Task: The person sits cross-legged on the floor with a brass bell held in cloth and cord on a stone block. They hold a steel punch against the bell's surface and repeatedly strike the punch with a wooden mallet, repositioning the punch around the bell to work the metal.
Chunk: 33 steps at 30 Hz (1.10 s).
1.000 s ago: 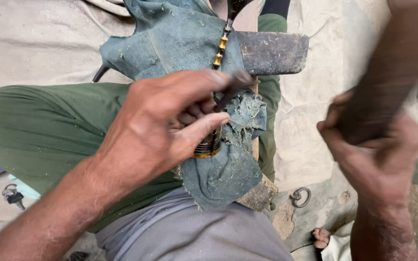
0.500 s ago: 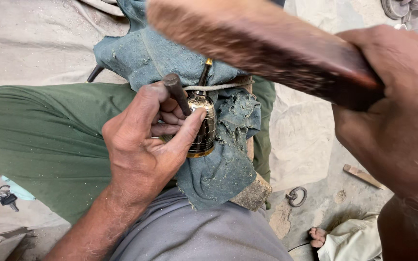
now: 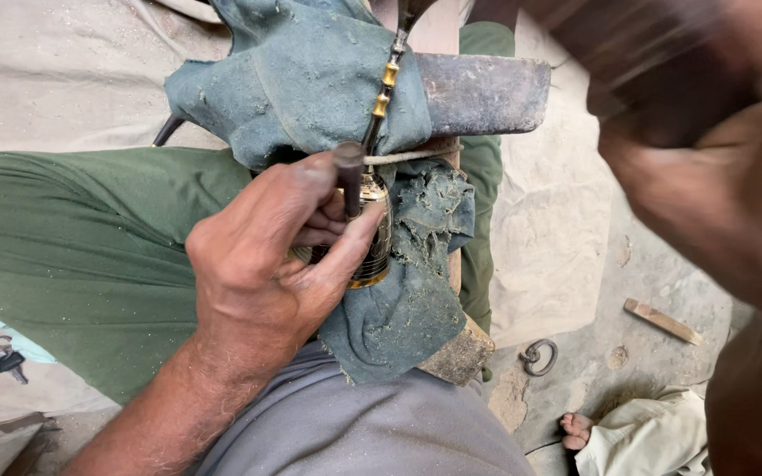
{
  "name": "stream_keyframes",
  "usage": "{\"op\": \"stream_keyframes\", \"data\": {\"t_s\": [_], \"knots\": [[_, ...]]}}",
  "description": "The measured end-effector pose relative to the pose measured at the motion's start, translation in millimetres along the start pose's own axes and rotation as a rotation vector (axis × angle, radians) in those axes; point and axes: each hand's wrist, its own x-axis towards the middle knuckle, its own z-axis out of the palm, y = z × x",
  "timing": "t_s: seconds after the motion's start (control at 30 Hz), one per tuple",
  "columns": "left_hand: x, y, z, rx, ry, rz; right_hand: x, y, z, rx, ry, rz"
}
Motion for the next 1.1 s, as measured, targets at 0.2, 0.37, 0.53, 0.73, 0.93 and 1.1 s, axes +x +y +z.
{"op": "stream_keyframes", "data": {"t_s": [0.2, 0.37, 0.53, 0.73, 0.93, 1.1], "knots": [[15, 6, -8, -0.026, -0.142, -0.025, -16, 18, 11, -0.085, -0.145, 0.22], [29, 13, -13, 0.019, -0.241, 0.068, -44, 36, 34, 0.107, 0.02, 0.087], [41, 17, -16, 0.069, -0.37, 0.137, -77, 41, 63, 0.24, -0.003, 0.31], [55, 11, -10, 0.092, -0.536, 0.168, -108, 22, 114, 0.939, 0.382, 0.456], [67, 10, -7, 0.105, -0.706, 0.208, -126, 6, 158, 0.844, 0.491, 0.558], [74, 10, -8, 0.072, -0.811, 0.271, -140, 1, 190, 0.589, 0.543, 0.442]]}}
